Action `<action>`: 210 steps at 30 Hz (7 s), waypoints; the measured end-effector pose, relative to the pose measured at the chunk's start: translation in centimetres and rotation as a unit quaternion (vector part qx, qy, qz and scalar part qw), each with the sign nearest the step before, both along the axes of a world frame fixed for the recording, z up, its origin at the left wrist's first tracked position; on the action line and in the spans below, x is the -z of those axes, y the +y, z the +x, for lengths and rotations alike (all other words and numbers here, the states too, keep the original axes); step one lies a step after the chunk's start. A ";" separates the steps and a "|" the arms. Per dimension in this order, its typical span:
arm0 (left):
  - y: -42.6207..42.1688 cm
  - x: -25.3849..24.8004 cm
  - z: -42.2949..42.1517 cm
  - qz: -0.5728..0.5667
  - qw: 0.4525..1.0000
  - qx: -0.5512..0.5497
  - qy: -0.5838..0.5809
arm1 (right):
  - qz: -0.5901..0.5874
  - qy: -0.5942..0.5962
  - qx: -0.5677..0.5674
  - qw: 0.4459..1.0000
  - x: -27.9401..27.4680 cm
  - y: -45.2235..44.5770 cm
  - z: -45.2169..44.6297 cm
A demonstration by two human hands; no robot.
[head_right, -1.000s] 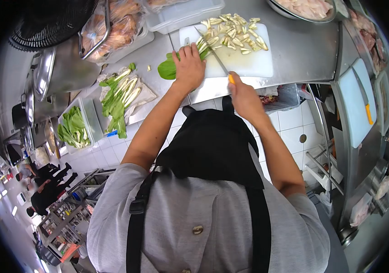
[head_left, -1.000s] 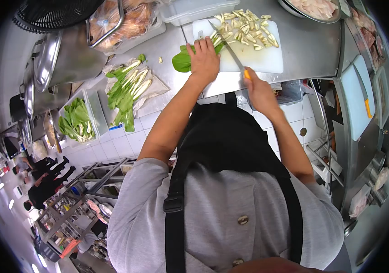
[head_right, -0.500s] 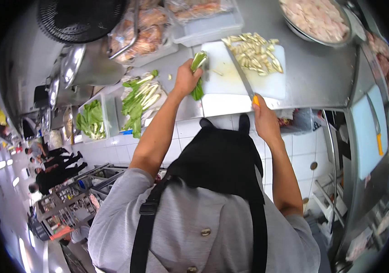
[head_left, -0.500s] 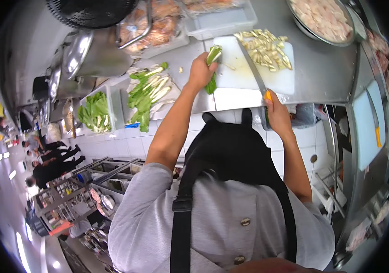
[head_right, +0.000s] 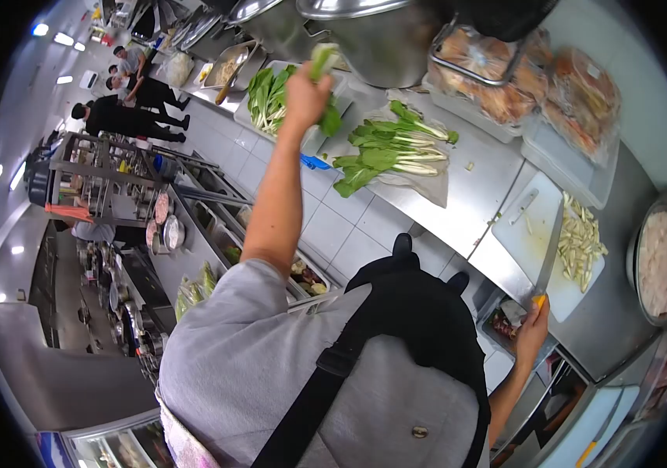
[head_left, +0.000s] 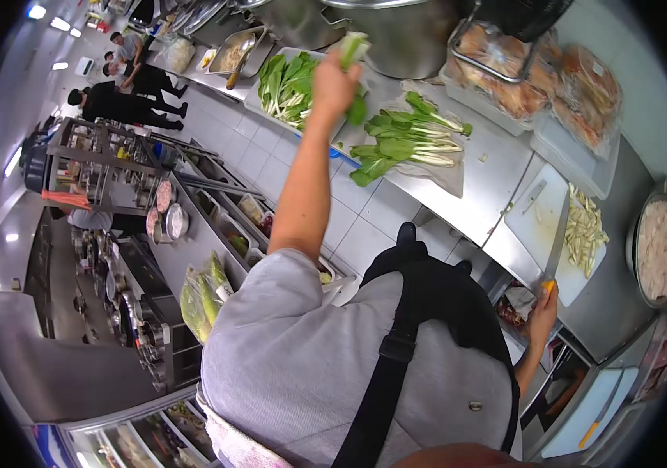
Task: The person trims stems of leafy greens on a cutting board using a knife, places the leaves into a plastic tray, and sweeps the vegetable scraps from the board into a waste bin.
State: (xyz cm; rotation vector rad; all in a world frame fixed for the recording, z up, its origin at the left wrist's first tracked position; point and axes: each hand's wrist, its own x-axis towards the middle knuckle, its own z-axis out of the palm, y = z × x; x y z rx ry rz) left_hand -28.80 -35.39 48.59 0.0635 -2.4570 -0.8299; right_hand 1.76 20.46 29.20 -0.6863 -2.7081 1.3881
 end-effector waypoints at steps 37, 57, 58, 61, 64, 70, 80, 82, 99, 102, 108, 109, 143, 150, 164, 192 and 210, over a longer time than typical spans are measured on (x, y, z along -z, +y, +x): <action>20.5 -14.6 17.9 0.057 0.588 0.805 0.056 | 0.117 -0.100 -0.033 0.988 -2.3 -0.4 -0.9; 7.7 16.3 -1.5 -0.251 0.932 0.196 -0.174 | 0.124 -0.141 0.016 0.982 -3.4 -2.7 -1.1; 7.8 16.0 -1.7 -0.269 0.917 0.207 -0.211 | 0.126 -0.145 0.016 0.981 -3.5 -2.7 -1.1; 7.6 16.3 -3.3 -0.260 0.904 0.257 -0.220 | 0.129 -0.152 0.016 0.980 -4.0 -3.1 -1.4; 8.2 16.9 -3.2 -0.225 0.937 0.257 -0.077 | 0.130 -0.147 0.014 0.980 -4.3 -3.4 -1.2; 7.9 17.2 -5.0 -0.319 0.919 0.220 -0.073 | 0.133 -0.120 0.014 0.984 -3.4 -3.0 -1.1; 6.9 14.1 -2.1 -0.319 0.844 0.265 -0.339 | 0.158 -0.083 -0.001 0.984 -3.0 -3.1 -0.7; 7.1 13.8 -1.8 -0.332 0.842 0.265 -0.332 | 0.157 -0.081 -0.001 0.984 -2.8 -3.1 -0.8; 5.7 13.5 -3.7 -0.264 0.873 0.291 -0.289 | 0.144 -0.113 0.015 0.983 -4.3 -4.1 -1.1; 5.5 13.4 -2.3 -0.295 0.859 0.315 -0.274 | 0.144 -0.088 0.010 0.986 -3.7 -3.8 -1.0; 6.8 13.6 2.4 -0.333 0.863 0.283 -0.253 | 0.148 -0.089 0.018 0.985 -3.8 -4.0 -0.9; 6.9 14.0 2.4 -0.330 0.865 0.295 -0.235 | 0.144 -0.094 0.021 0.985 -3.7 -4.0 -0.9; 37.4 14.2 2.1 -0.095 0.804 0.484 -0.333 | -0.046 -0.048 0.022 0.998 -4.7 3.1 0.3; 37.5 15.1 7.4 -0.159 0.909 0.368 -0.115 | 0.024 -0.046 0.023 0.998 -6.3 3.6 1.5; 38.8 14.8 11.4 -0.265 0.883 0.376 -0.099 | -0.010 0.018 -0.025 0.999 -4.5 4.0 1.4; 38.5 16.6 9.3 -0.264 0.864 0.391 -0.176 | -0.012 -0.071 -0.064 0.995 -10.9 2.7 0.2; 39.0 18.2 10.9 -0.300 0.866 0.379 -0.125 | 0.007 -0.051 -0.078 0.996 -4.7 3.6 -5.5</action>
